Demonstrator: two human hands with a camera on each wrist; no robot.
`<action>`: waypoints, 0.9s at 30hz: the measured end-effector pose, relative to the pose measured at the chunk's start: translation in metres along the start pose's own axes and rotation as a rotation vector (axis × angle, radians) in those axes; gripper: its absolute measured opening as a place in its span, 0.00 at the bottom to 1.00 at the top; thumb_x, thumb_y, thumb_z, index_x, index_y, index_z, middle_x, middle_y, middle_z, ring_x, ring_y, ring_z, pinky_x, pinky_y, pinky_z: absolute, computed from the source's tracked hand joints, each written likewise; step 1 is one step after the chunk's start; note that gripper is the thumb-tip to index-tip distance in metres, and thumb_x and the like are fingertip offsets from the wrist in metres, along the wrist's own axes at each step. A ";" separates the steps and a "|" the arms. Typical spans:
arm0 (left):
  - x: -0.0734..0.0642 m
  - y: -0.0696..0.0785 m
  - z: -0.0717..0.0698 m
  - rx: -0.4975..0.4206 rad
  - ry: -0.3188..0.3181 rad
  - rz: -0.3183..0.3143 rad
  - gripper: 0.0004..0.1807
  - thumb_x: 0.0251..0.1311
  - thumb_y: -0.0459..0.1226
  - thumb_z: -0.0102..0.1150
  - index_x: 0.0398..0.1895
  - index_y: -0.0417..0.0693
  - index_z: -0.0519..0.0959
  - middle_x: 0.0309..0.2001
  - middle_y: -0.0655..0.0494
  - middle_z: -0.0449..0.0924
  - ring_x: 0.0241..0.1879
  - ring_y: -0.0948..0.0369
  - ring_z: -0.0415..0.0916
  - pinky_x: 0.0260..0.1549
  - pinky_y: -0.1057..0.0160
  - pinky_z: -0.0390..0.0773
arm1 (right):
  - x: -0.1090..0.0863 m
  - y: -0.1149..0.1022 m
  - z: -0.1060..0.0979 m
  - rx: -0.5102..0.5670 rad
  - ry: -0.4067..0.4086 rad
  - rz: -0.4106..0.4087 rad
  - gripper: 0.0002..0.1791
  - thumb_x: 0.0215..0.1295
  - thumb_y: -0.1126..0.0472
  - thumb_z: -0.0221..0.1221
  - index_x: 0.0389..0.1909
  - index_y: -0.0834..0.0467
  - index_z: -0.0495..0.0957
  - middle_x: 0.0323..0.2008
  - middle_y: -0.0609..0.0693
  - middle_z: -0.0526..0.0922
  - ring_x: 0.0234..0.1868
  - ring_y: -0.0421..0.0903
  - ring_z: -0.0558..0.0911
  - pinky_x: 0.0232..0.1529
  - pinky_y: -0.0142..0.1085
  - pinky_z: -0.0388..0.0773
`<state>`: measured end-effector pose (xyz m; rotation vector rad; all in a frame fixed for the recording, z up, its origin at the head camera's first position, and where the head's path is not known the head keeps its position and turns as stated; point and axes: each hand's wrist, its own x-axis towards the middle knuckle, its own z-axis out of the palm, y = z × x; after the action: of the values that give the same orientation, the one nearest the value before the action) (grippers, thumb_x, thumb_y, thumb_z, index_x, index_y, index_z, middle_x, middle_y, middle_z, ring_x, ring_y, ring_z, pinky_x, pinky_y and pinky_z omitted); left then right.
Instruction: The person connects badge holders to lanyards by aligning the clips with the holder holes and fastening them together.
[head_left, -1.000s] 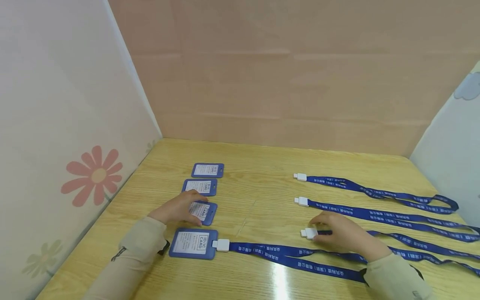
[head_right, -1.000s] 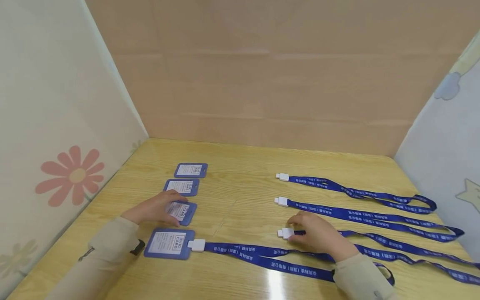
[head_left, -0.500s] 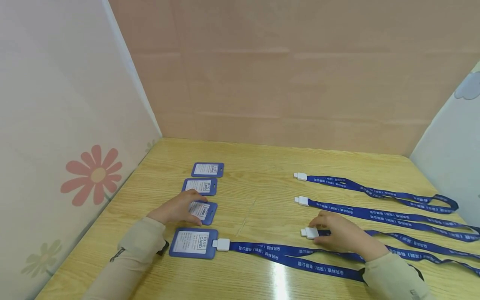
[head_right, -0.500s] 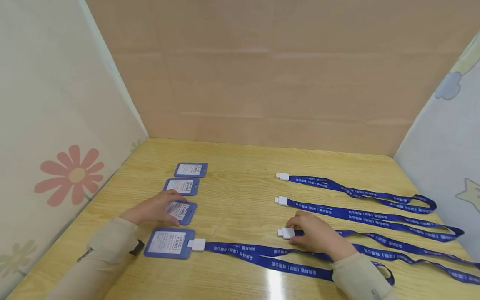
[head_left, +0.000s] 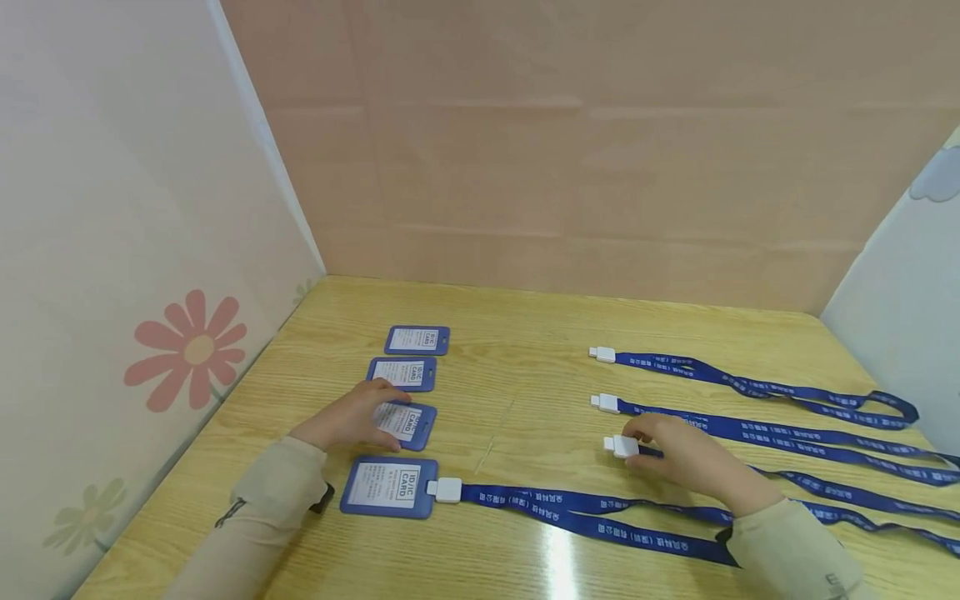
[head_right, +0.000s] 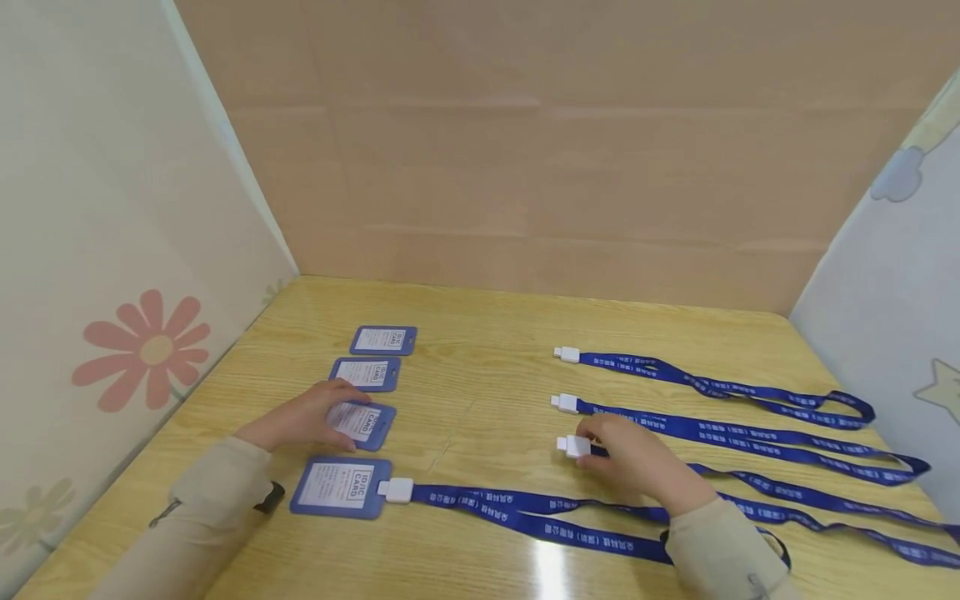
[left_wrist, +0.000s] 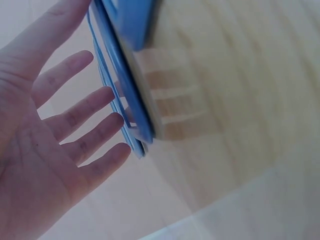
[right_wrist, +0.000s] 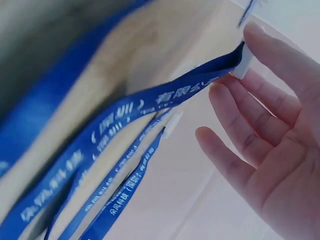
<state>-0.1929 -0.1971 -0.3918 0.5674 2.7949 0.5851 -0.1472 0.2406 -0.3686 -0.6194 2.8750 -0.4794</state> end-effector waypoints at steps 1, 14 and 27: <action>0.000 0.000 0.000 -0.004 0.000 -0.002 0.38 0.35 0.49 0.75 0.55 0.49 0.75 0.53 0.47 0.72 0.55 0.50 0.69 0.58 0.45 0.69 | 0.000 -0.001 -0.001 -0.003 0.007 -0.004 0.14 0.54 0.56 0.66 0.40 0.55 0.79 0.39 0.48 0.83 0.41 0.45 0.81 0.43 0.45 0.81; -0.003 0.001 -0.001 -0.025 -0.002 -0.014 0.37 0.39 0.46 0.75 0.56 0.47 0.75 0.53 0.48 0.72 0.54 0.52 0.69 0.58 0.46 0.69 | 0.002 -0.008 -0.007 -0.027 0.028 -0.026 0.15 0.54 0.57 0.65 0.42 0.57 0.79 0.37 0.47 0.84 0.37 0.41 0.81 0.40 0.41 0.82; -0.003 0.004 -0.003 -0.012 -0.010 -0.016 0.35 0.39 0.46 0.74 0.55 0.46 0.75 0.51 0.49 0.73 0.52 0.53 0.69 0.58 0.46 0.70 | 0.009 -0.012 -0.005 -0.059 0.053 -0.096 0.10 0.54 0.57 0.65 0.37 0.54 0.80 0.33 0.43 0.84 0.33 0.36 0.79 0.34 0.33 0.80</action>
<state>-0.1895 -0.1960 -0.3873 0.5434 2.7815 0.5941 -0.1520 0.2282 -0.3609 -0.7688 2.9286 -0.4314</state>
